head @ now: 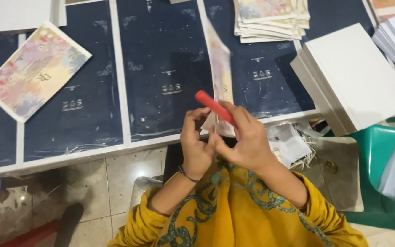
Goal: Folding printed invitation cards and assembling them into folders using a creasing tool
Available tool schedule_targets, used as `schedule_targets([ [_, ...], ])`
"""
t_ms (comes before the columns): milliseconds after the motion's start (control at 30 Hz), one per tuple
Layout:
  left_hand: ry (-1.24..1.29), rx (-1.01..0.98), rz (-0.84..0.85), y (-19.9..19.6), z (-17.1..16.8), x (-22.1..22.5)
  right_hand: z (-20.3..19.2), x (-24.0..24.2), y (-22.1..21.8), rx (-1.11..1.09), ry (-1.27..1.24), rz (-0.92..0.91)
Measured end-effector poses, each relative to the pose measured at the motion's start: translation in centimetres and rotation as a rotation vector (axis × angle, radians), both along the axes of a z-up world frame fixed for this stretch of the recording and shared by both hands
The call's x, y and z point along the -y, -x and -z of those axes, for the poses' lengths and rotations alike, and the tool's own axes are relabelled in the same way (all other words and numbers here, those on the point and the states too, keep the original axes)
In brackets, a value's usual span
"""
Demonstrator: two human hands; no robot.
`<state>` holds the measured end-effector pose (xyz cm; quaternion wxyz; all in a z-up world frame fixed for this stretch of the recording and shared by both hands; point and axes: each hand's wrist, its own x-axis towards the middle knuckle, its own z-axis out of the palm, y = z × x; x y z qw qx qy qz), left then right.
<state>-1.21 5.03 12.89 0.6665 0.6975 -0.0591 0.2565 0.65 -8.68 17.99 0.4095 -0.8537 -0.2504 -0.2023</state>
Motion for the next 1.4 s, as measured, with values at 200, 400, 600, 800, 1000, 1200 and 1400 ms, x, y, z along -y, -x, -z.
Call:
schedule_targets([
  [200, -0.038, 0.011, -0.027, -0.5, 0.4, 0.8, 0.8, 1.9, -0.3, 0.022, 0.054, 0.131],
  [400, -0.122, 0.048, -0.027, -0.7, -0.4, 2.2, 1.7, 3.1, 0.1, -0.059, -0.043, 0.096],
  [600, -0.218, 0.042, -0.11, -0.5, -1.3, 2.7, 3.9, 4.8, -0.3, 0.039, -0.086, 0.242],
  [800, -0.12, -0.118, -0.207, -0.3, 0.5, -5.9, 7.4, 10.0, -4.0, -0.095, -0.041, 0.498],
  [1000, -0.397, -0.456, -0.362, 1.7, 3.4, -11.5, 14.0, 11.4, -5.9, -0.392, 0.433, 0.496],
  [1200, -0.731, -0.554, -0.297, 2.2, 6.7, -13.4, 4.8, 20.5, -7.5, -0.212, 0.256, 0.605],
  [1400, -0.884, -0.547, -0.285, 1.5, 5.8, -13.9, 0.9, 35.1, -13.9, -0.448, 0.55, 1.087],
])
